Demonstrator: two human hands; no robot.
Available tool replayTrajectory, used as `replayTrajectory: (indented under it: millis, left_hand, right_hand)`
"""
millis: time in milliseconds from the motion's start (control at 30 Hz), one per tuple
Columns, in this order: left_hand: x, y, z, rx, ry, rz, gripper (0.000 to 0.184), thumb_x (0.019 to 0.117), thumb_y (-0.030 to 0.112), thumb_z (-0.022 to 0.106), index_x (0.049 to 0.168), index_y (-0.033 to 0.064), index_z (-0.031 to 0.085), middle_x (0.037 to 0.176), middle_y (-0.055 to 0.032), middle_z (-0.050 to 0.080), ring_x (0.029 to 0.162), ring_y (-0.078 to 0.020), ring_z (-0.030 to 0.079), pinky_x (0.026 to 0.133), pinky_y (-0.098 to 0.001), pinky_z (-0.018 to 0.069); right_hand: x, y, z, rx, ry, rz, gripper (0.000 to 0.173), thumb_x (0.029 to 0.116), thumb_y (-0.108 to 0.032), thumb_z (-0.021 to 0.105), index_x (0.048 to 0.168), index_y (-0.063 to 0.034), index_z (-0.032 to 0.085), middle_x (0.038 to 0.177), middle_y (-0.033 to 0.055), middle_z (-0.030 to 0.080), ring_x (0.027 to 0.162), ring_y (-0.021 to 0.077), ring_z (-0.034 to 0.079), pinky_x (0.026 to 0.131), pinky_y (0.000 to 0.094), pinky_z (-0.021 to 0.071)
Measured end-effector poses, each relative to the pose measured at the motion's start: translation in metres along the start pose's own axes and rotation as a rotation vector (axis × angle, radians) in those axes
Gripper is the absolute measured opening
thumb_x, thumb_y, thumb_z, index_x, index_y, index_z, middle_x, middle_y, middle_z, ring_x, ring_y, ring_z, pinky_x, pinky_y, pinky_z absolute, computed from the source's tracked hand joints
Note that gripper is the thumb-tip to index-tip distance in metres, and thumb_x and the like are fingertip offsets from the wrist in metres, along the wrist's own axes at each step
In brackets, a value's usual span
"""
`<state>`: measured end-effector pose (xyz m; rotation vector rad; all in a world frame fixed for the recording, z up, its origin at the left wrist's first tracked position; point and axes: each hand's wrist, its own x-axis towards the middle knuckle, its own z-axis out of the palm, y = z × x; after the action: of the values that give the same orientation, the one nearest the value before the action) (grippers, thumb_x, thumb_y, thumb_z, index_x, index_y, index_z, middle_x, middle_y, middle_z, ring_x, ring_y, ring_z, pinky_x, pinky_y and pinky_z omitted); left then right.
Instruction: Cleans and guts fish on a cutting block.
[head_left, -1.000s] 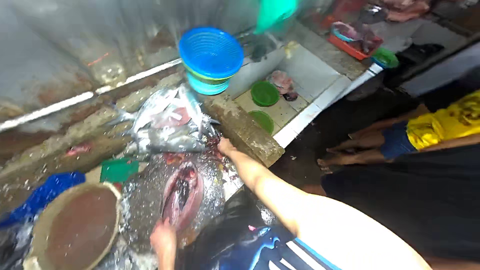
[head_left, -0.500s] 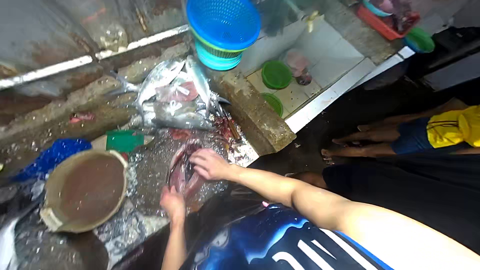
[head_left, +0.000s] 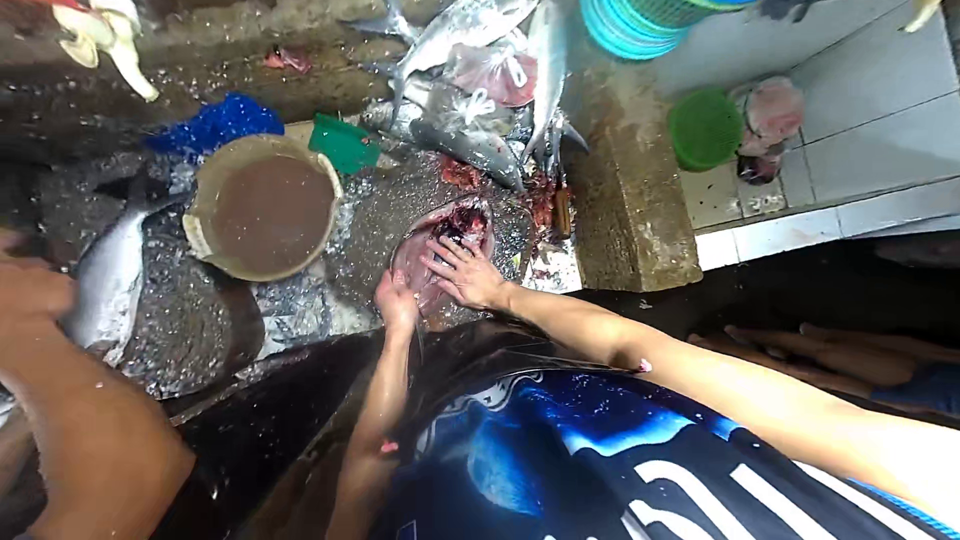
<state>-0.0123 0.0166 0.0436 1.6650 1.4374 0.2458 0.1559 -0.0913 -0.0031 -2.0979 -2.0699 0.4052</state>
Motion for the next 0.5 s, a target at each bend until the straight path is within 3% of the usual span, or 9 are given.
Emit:
replayTrajectory:
  millis: [100, 367, 433, 500]
  left_hand:
    - [-0.001, -0.007, -0.006, -0.099, -0.022, 0.071, 0.045, 0.1126, 0.033, 0.035, 0.128, 0.0005, 0.063, 0.111, -0.0214, 0.07, 0.106, -0.0314, 0.069, 0.097, -0.0556, 0.0535]
    - [-0.005, -0.003, -0.032, -0.507, -0.207, 0.146, 0.046, 0.1135, 0.029, 0.029, 0.138, 0.0015, 0.057, 0.127, -0.014, 0.067, 0.116, -0.0175, 0.066, 0.103, -0.0429, 0.0537]
    - [-0.006, 0.004, -0.046, -0.697, -0.286, 0.148, 0.042, 0.1123, 0.028, 0.029, 0.132, 0.0059, 0.058, 0.112, -0.0041, 0.066, 0.1, -0.0103, 0.064, 0.095, -0.0349, 0.055]
    - [-0.005, 0.011, -0.064, -0.828, -0.416, 0.117, 0.035, 0.111, 0.035, 0.03, 0.117, 0.0172, 0.06, 0.089, 0.0065, 0.059, 0.079, -0.0055, 0.058, 0.079, -0.027, 0.053]
  right_hand:
    - [0.002, 0.001, -0.001, -0.004, -0.028, 0.002, 0.059, 0.1078, -0.05, 0.022, 0.165, -0.038, 0.022, 0.175, -0.003, 0.013, 0.161, 0.0245, 0.009, 0.126, 0.0601, 0.0141]
    - [0.002, 0.0, -0.004, -0.016, -0.025, -0.004, 0.061, 0.107, -0.052, 0.023, 0.165, -0.0356, 0.023, 0.174, -0.0013, 0.014, 0.161, 0.0258, 0.011, 0.125, 0.0602, 0.016]
    - [0.003, 0.001, -0.004, -0.02, -0.025, -0.019, 0.06, 0.107, -0.052, 0.023, 0.165, -0.0363, 0.024, 0.174, -0.0011, 0.015, 0.161, 0.0258, 0.011, 0.125, 0.0602, 0.0162]
    - [0.004, 0.002, -0.005, -0.025, -0.032, -0.034, 0.058, 0.1072, -0.052, 0.023, 0.164, -0.0398, 0.025, 0.174, -0.0011, 0.016, 0.161, 0.0265, 0.012, 0.124, 0.0612, 0.0177]
